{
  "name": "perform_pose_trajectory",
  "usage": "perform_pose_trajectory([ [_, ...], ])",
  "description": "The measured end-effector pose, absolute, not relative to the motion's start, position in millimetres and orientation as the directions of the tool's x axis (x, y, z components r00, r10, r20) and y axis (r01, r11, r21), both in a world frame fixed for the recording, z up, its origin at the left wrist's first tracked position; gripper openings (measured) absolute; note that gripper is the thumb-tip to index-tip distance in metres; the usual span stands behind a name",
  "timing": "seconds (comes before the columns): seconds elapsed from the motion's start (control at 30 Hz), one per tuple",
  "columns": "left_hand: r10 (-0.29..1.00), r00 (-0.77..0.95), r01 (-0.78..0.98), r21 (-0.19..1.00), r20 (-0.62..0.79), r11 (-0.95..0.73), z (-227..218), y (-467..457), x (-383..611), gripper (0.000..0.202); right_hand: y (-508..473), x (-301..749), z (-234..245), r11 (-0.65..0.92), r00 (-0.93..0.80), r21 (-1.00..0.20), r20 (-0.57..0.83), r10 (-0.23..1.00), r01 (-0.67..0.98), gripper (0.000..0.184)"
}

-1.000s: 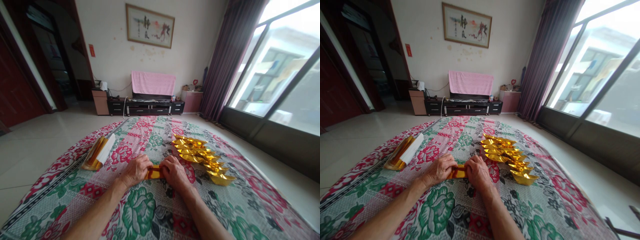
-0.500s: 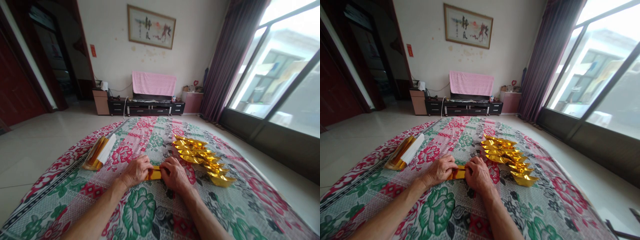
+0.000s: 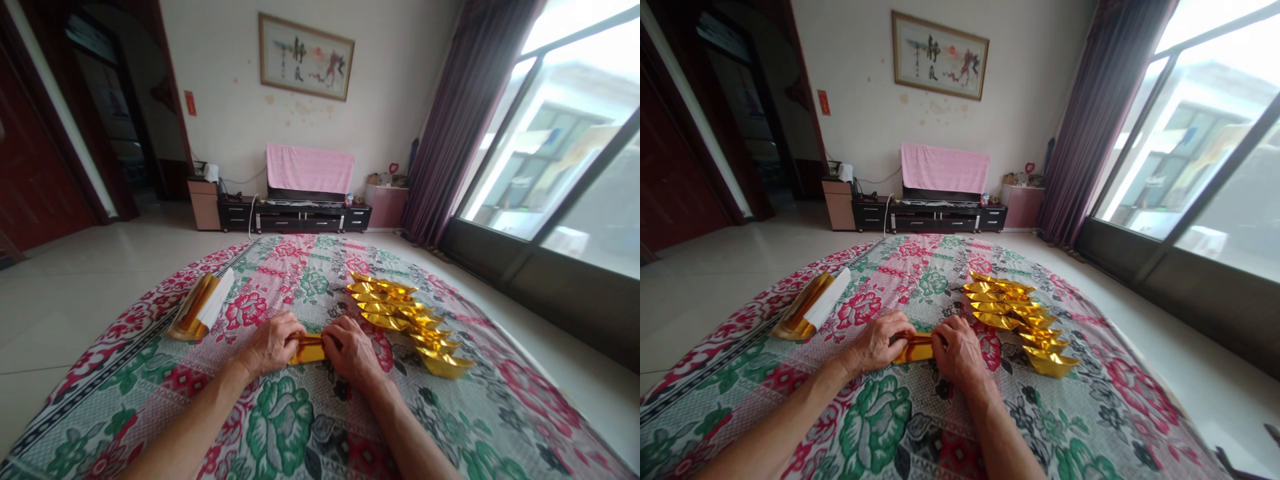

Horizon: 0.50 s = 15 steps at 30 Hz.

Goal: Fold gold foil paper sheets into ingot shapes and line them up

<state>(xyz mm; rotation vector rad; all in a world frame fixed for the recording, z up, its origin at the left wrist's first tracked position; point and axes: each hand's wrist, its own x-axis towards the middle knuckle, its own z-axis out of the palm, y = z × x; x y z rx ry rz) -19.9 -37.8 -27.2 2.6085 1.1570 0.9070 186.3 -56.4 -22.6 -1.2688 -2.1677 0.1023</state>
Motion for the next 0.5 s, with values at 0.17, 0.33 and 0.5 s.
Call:
perform_pose_trajectory([
  [0.17, 0.679, 0.535, 0.580, 0.366, 0.503, -0.728, -32.6, -35.6, -20.7, 0.023, -55.1, 186.9, -23.8, 0.543, -0.350, -0.367, 0.474, 0.808, 0.755, 0.020],
  [0.33, 0.666, 0.542, 0.567, 0.361, 0.513, -0.740, -35.1, -35.9, -20.3, 0.023, -54.4, 187.9, -23.2, 0.546, -0.349, -0.390, 0.472, 0.810, 0.741, 0.019],
  [0.5, 0.667, 0.552, 0.569, 0.359, 0.501, -0.740, -34.5, -36.6, -21.7, 0.022, -54.8, 191.2, -22.3, 0.583, -0.372, -0.402, 0.490, 0.788, 0.706, 0.018],
])
